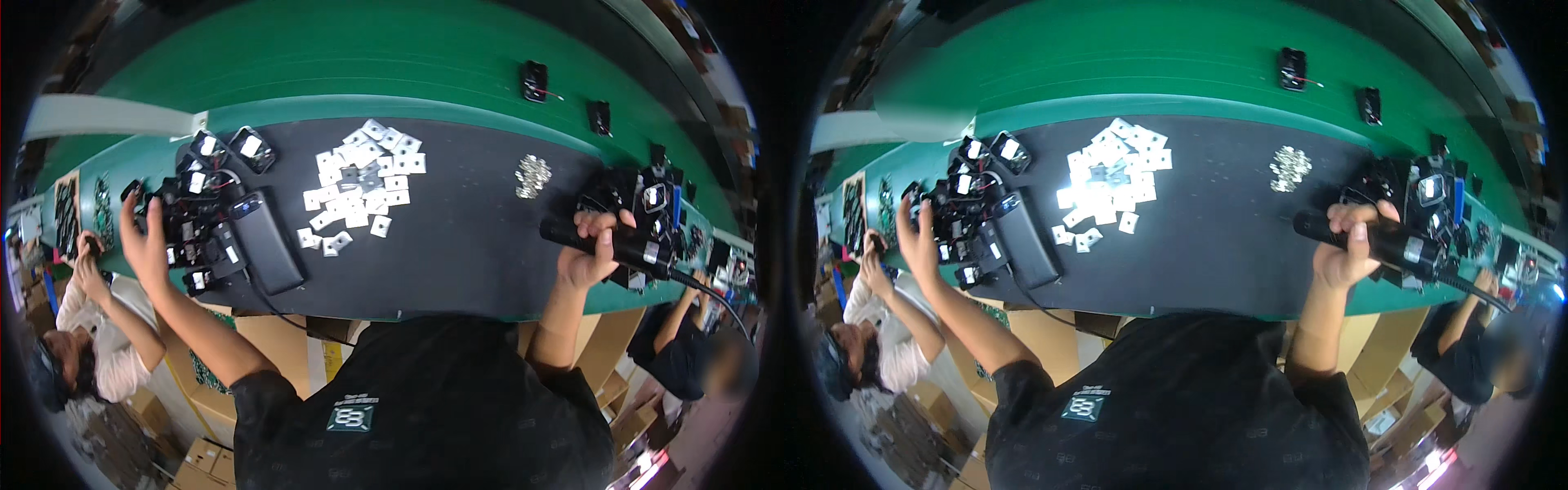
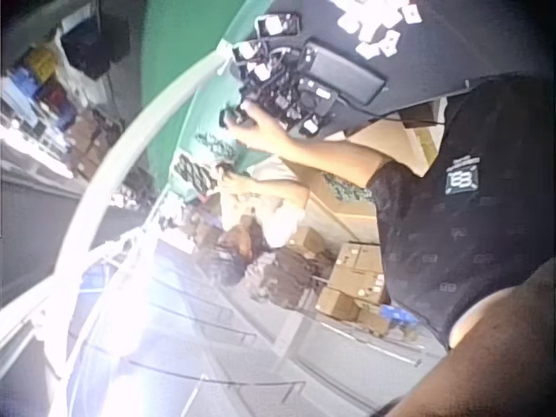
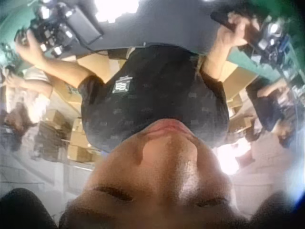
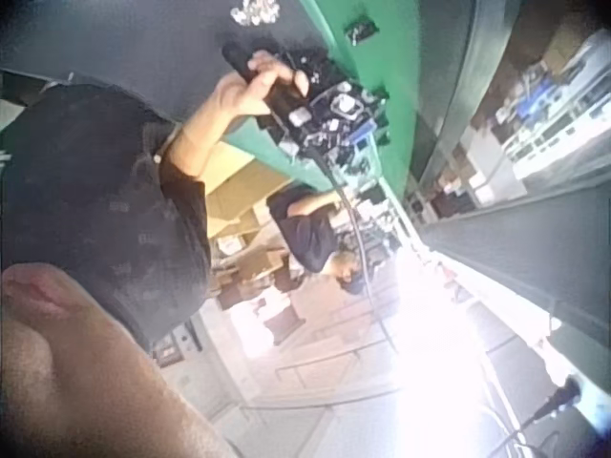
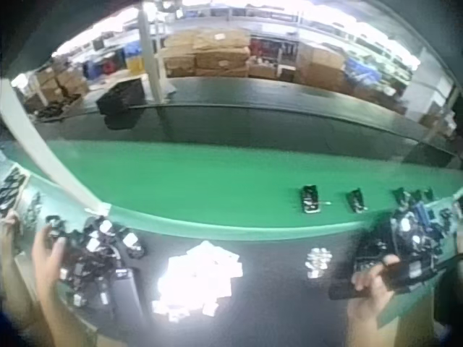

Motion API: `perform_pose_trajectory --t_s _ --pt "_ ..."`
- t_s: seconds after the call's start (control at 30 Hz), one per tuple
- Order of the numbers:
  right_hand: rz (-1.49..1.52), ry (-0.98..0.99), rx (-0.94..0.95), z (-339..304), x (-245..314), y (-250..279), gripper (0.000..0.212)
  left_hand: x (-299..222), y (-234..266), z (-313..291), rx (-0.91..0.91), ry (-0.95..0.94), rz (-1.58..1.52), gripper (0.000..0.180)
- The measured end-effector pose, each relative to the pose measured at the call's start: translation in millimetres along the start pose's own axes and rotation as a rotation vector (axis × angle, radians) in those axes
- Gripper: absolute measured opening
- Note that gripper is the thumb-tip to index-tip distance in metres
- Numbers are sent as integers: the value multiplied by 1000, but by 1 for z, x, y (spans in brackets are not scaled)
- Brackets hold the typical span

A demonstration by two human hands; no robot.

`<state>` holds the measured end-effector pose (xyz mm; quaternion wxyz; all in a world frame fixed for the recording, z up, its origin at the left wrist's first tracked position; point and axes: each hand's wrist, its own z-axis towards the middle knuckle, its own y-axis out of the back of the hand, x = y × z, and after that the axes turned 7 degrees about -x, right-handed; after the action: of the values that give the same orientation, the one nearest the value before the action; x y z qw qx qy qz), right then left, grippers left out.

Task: Assemble small electronic housings by inserting components and driving screws using an electric screwdriver.

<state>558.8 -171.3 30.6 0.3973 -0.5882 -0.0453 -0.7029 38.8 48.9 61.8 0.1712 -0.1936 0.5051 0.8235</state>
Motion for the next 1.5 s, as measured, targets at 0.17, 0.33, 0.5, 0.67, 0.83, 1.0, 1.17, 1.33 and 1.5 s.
perform_pose_trajectory --t_s 0.17,0.33,0.5,0.67,0.83,1.0,1.17,1.33,1.5 --pt "-15 103 -83 15 3 8 42 -80 -14 -53 -105 -107 -183 33" --pt "-37 151 -155 28 -4 14 41 -164 -48 -131 331 -296 -147 17" --pt "-19 119 -155 32 -13 10 42 -192 -72 -163 590 -295 -95 26" --pt "-13 99 -110 34 -9 13 42 -197 -79 -171 630 -340 -30 34" --pt "-5 102 -107 32 -12 10 41 -191 -82 -181 553 -296 -89 33" --pt "-36 87 -79 34 -9 11 38 -208 -80 -186 511 -362 -100 31" --pt "121 70 -54 36 8 16 41 -211 -87 -190 506 -358 -66 28" --pt "214 26 -29 39 13 16 43 -214 -89 -187 625 -340 -168 22" --pt "169 23 -73 37 8 17 43 -224 -92 -179 727 -255 -251 18"
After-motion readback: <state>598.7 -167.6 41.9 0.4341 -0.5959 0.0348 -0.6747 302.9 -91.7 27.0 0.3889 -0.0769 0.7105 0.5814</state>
